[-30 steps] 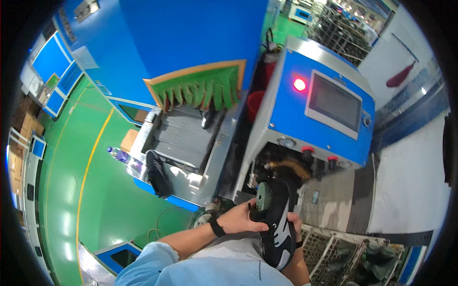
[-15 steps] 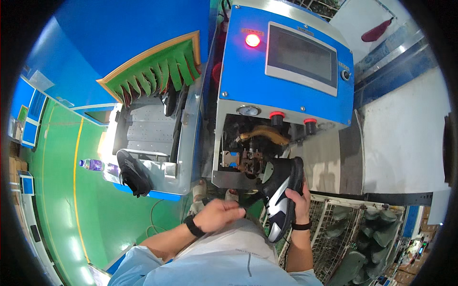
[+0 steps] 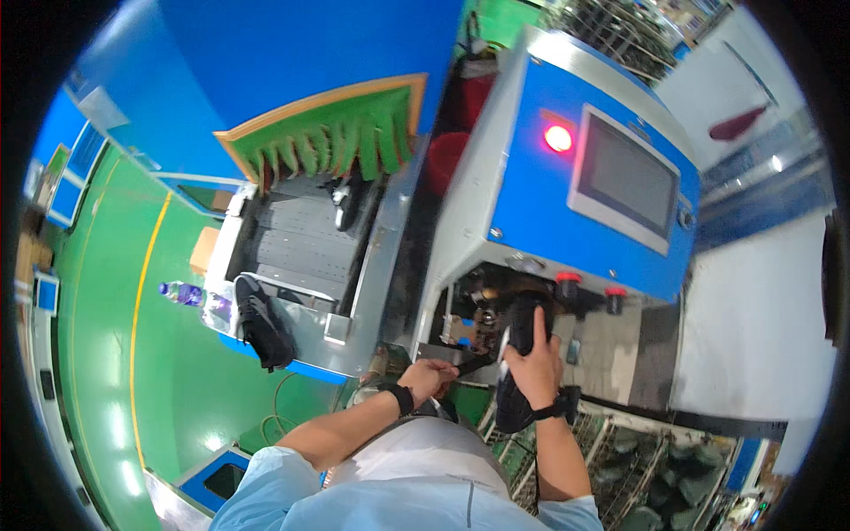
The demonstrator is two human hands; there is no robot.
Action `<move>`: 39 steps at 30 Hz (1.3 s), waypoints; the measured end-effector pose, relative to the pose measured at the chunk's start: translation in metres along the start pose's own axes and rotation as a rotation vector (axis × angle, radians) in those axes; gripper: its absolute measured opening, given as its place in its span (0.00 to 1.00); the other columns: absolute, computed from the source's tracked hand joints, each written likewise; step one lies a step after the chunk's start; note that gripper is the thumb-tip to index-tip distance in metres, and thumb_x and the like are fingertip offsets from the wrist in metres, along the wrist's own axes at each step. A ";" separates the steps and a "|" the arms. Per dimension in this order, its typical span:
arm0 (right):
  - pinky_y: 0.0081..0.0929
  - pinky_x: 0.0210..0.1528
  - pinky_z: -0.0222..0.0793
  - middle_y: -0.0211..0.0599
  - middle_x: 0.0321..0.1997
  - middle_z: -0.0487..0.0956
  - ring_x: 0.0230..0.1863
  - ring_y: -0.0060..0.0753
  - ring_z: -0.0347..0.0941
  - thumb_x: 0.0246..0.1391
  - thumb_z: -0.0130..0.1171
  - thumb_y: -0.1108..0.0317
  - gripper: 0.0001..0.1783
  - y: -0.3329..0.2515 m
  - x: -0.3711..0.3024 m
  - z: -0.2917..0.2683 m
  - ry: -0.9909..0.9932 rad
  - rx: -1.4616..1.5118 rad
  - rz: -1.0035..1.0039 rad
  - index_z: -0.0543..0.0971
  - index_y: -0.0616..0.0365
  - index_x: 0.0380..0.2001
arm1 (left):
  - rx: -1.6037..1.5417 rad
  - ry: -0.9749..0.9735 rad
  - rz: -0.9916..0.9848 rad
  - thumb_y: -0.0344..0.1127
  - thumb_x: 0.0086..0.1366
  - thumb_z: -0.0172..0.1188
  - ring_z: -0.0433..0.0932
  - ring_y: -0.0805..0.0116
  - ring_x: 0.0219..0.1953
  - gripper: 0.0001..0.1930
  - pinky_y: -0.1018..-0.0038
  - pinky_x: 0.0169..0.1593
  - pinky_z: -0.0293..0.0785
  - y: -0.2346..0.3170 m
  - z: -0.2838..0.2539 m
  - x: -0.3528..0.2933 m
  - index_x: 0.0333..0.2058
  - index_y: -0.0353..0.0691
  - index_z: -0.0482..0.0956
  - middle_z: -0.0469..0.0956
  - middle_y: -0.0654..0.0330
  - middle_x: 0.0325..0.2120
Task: Operate a shoe-lasting machine to shape the upper around a shoe last.
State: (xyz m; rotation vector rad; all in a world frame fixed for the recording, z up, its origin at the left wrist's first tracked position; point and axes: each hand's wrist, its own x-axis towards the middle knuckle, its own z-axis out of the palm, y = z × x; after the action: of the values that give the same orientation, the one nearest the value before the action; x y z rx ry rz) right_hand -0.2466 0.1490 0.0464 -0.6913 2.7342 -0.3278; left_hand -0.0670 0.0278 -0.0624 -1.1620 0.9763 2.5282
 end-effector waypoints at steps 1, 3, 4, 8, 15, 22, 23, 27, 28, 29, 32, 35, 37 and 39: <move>0.57 0.51 0.73 0.79 0.64 0.62 0.56 0.78 0.70 0.50 0.64 0.51 0.49 0.004 0.011 0.000 0.037 -0.008 -0.044 0.53 0.30 0.74 | 0.029 -0.005 0.028 0.33 0.68 0.60 0.65 0.75 0.20 0.07 0.74 0.24 0.59 0.004 -0.001 0.005 0.31 0.36 0.79 0.69 0.66 0.18; 0.57 0.52 0.72 0.76 0.63 0.63 0.54 0.77 0.71 0.51 0.63 0.51 0.48 0.001 0.025 0.002 0.064 -0.040 -0.047 0.54 0.36 0.73 | -0.012 -0.006 0.022 0.34 0.69 0.60 0.65 0.76 0.21 0.09 0.74 0.24 0.58 0.005 -0.003 0.013 0.29 0.39 0.79 0.69 0.66 0.18; 0.57 0.52 0.72 0.75 0.62 0.63 0.52 0.77 0.72 0.51 0.63 0.51 0.48 -0.008 0.027 0.001 0.060 -0.067 -0.005 0.54 0.38 0.73 | 0.024 -0.010 0.022 0.34 0.69 0.60 0.65 0.76 0.20 0.08 0.74 0.24 0.58 0.005 -0.004 0.015 0.30 0.39 0.78 0.69 0.66 0.18; 0.53 0.45 0.75 0.73 0.64 0.61 0.48 0.74 0.75 0.51 0.65 0.52 0.51 -0.012 0.019 0.013 0.178 -0.096 -0.032 0.51 0.41 0.74 | 0.086 0.011 0.026 0.36 0.70 0.57 0.67 0.74 0.20 0.10 0.73 0.24 0.61 0.010 -0.011 0.012 0.34 0.35 0.78 0.71 0.64 0.18; 0.56 0.49 0.71 0.75 0.58 0.63 0.48 0.76 0.73 0.52 0.64 0.55 0.52 -0.015 0.004 0.018 0.259 -0.041 -0.009 0.47 0.41 0.75 | 0.448 -0.009 -0.025 0.42 0.69 0.52 0.77 0.69 0.25 0.16 0.71 0.30 0.74 0.011 -0.014 0.006 0.42 0.33 0.78 0.78 0.57 0.27; 0.60 0.49 0.69 0.79 0.61 0.59 0.53 0.83 0.66 0.54 0.65 0.55 0.50 0.002 -0.057 0.030 0.467 -0.045 -0.180 0.50 0.50 0.74 | 0.521 -0.230 0.034 0.47 0.69 0.54 0.78 0.70 0.27 0.19 0.71 0.32 0.75 0.032 0.012 -0.018 0.45 0.35 0.79 0.80 0.58 0.30; 0.61 0.53 0.66 0.78 0.63 0.58 0.56 0.83 0.64 0.54 0.65 0.55 0.51 0.013 -0.075 0.038 0.441 -0.013 -0.147 0.49 0.49 0.75 | 0.450 -0.272 0.021 0.53 0.70 0.55 0.79 0.70 0.27 0.23 0.71 0.31 0.74 0.027 0.013 -0.016 0.43 0.35 0.79 0.80 0.58 0.30; 0.63 0.48 0.69 0.78 0.59 0.62 0.52 0.82 0.67 0.45 0.74 0.59 0.51 0.028 -0.150 0.046 0.482 -0.019 -0.138 0.61 0.52 0.71 | 0.343 -0.461 -0.189 0.69 0.68 0.49 0.73 0.74 0.23 0.38 0.75 0.30 0.69 0.044 0.029 -0.043 0.57 0.36 0.67 0.81 0.56 0.31; 0.59 0.45 0.72 0.75 0.58 0.64 0.50 0.80 0.69 0.41 0.76 0.61 0.48 0.029 -0.166 0.039 0.479 -0.029 -0.199 0.67 0.54 0.67 | 0.351 -0.466 -0.204 0.69 0.68 0.49 0.73 0.74 0.23 0.38 0.75 0.30 0.69 0.041 0.026 -0.042 0.57 0.36 0.67 0.81 0.56 0.31; 0.58 0.44 0.73 0.74 0.56 0.65 0.49 0.78 0.71 0.41 0.76 0.62 0.46 0.022 -0.181 0.023 0.348 0.025 -0.215 0.69 0.55 0.65 | 0.251 -0.512 -0.364 0.72 0.66 0.48 0.70 0.75 0.21 0.41 0.76 0.29 0.68 0.035 0.023 -0.040 0.55 0.35 0.69 0.81 0.56 0.30; 0.52 0.45 0.75 0.65 0.52 0.69 0.45 0.68 0.76 0.39 0.78 0.60 0.43 0.005 -0.207 -0.021 0.075 0.099 -0.375 0.72 0.58 0.61 | 0.084 -0.679 -0.538 0.81 0.58 0.48 0.67 0.75 0.17 0.43 0.78 0.26 0.66 0.019 0.023 -0.031 0.33 0.37 0.78 0.78 0.60 0.25; 0.48 0.50 0.75 0.57 0.52 0.73 0.43 0.56 0.79 0.50 0.72 0.58 0.41 0.011 -0.211 -0.034 -0.045 0.150 -0.284 0.68 0.57 0.65 | 0.282 -0.645 -0.665 0.72 0.63 0.54 0.68 0.74 0.17 0.33 0.77 0.28 0.69 0.007 0.013 -0.022 0.30 0.42 0.75 0.73 0.66 0.23; 0.41 0.53 0.74 0.46 0.51 0.78 0.45 0.43 0.78 0.60 0.64 0.56 0.38 0.043 -0.198 -0.002 0.048 1.250 0.375 0.63 0.61 0.67 | 0.357 -0.607 -0.625 0.67 0.64 0.56 0.71 0.74 0.20 0.29 0.76 0.29 0.71 -0.007 0.003 -0.021 0.33 0.42 0.75 0.74 0.67 0.24; 0.35 0.55 0.73 0.42 0.52 0.78 0.49 0.34 0.76 0.65 0.57 0.62 0.33 0.038 -0.151 0.000 -0.099 1.217 0.594 0.61 0.66 0.68 | 0.348 -0.542 -0.541 0.57 0.67 0.58 0.76 0.73 0.28 0.22 0.74 0.33 0.75 -0.022 -0.012 -0.019 0.38 0.42 0.76 0.76 0.67 0.28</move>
State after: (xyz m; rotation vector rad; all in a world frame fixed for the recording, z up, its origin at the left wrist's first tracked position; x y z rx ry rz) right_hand -0.1361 0.2556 0.0710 0.4025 1.9271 -1.4982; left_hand -0.0376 0.0391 -0.0653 -0.5002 0.7779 1.9679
